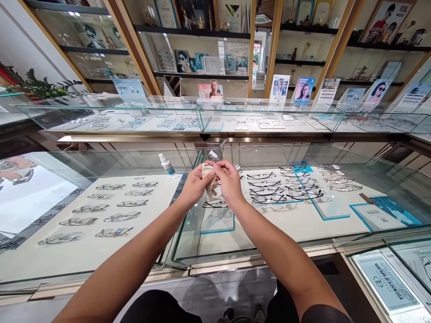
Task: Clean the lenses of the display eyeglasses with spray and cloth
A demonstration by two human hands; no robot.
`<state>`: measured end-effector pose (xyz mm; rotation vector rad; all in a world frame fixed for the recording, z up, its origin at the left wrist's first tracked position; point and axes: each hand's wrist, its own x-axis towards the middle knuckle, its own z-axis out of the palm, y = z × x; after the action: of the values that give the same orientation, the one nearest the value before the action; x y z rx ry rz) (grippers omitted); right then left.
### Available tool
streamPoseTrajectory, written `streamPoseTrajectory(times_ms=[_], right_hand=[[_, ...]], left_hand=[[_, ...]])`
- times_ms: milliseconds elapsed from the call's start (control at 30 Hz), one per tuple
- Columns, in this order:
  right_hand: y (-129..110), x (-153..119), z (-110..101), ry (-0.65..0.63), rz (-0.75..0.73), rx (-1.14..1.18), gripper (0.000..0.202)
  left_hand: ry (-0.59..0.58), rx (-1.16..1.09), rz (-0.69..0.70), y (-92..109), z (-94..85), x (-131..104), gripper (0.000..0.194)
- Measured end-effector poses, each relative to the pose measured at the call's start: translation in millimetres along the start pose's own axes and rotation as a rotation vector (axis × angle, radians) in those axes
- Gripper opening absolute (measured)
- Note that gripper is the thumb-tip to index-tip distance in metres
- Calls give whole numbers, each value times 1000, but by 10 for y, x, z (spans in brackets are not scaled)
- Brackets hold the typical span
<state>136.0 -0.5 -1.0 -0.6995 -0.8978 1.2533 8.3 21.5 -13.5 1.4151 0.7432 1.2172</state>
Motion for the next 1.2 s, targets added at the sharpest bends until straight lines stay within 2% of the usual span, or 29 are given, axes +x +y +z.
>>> streamPoseTrajectory(times_ms=[267, 433, 600, 767, 933, 1200], right_hand=[[-51, -46, 50, -50, 44, 69, 19], [-85, -15, 35, 0, 74, 69, 29], [-81, 47, -20, 52, 59, 38, 26], [-106, 73, -58, 49, 48, 13, 26], [-75, 74, -88, -27, -30, -52, 26], [-71, 85, -107, -30, -51, -81, 21]], left_hand=[[109, 13, 54, 29, 50, -39, 50], [80, 93, 103, 19, 59, -47, 55], [69, 207, 150, -8, 38, -46, 56], [12, 147, 91, -19, -7, -10, 55], [16, 59, 35, 5, -31, 26, 52], [4, -23, -48, 103, -10, 11, 55]])
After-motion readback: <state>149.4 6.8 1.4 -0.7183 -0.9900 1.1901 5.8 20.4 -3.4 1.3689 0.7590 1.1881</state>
